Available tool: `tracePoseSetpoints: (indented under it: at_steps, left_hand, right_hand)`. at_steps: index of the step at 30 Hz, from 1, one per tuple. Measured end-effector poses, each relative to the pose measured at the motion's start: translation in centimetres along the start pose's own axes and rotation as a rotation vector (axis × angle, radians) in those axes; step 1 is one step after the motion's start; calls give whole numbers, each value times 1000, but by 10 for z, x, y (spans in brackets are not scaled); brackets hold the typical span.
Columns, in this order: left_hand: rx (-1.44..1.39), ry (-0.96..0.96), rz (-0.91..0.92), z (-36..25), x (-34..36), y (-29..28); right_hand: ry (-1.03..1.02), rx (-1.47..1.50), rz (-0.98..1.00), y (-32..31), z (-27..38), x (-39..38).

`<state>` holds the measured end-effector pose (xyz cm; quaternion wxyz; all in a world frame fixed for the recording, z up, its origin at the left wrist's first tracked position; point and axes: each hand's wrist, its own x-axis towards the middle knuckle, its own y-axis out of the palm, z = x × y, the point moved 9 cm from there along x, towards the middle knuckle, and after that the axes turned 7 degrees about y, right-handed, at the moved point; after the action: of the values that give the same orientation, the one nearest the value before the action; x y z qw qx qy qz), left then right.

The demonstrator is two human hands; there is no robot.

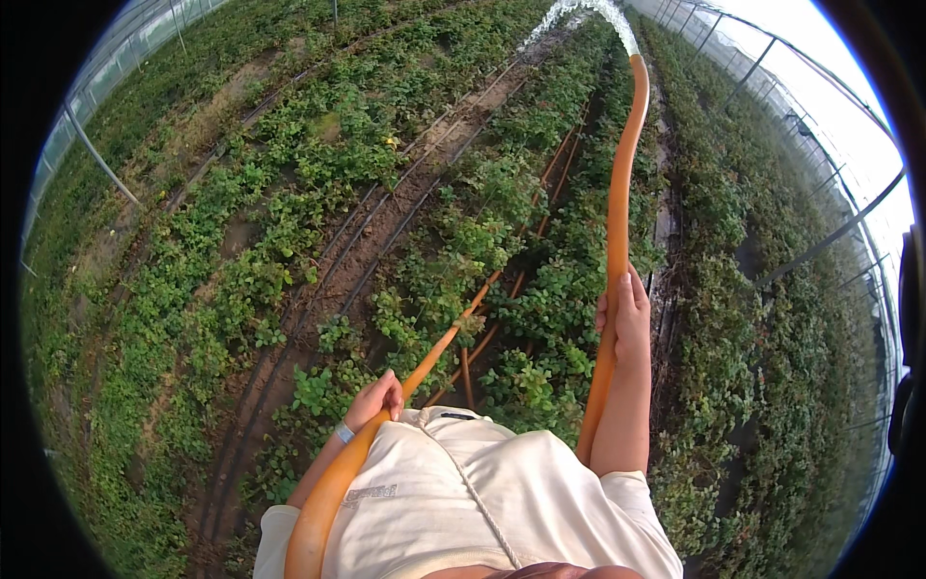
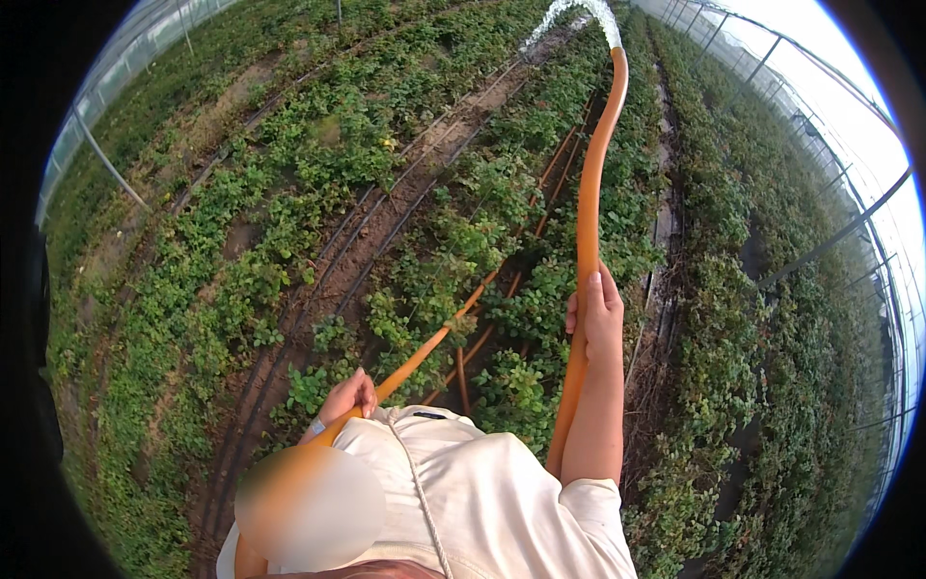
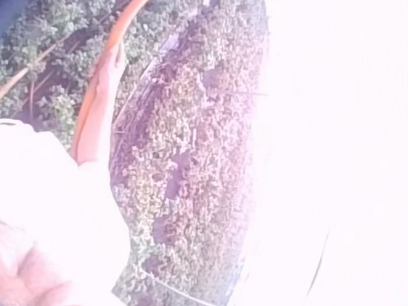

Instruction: The person walks through a greenhouse while holding a hose and watering rows of green plants. The person moves along the rows, directing water onto the plants and soil.

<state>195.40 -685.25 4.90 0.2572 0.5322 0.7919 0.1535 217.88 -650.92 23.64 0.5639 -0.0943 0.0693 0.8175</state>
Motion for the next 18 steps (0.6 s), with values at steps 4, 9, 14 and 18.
tracePoseSetpoints:
  at_steps: [4, 9, 14, 18]
  left_hand:
    - [-5, -3, 1, -1, 2, -1]
    - [-2, -1, 7, -3, 5, -1]
    - [19, 1, 3, -11, 6, 3]
    - [70, -8, 45, -13, 10, 1]
  right_hand:
    - [-1, -9, 6, 3, 4, 3]
    - [-3, 23, -11, 6, 0, 4]
    - [13, 57, 38, 22, -11, 0]
    - [35, 99, 89, 37, -32, -2]
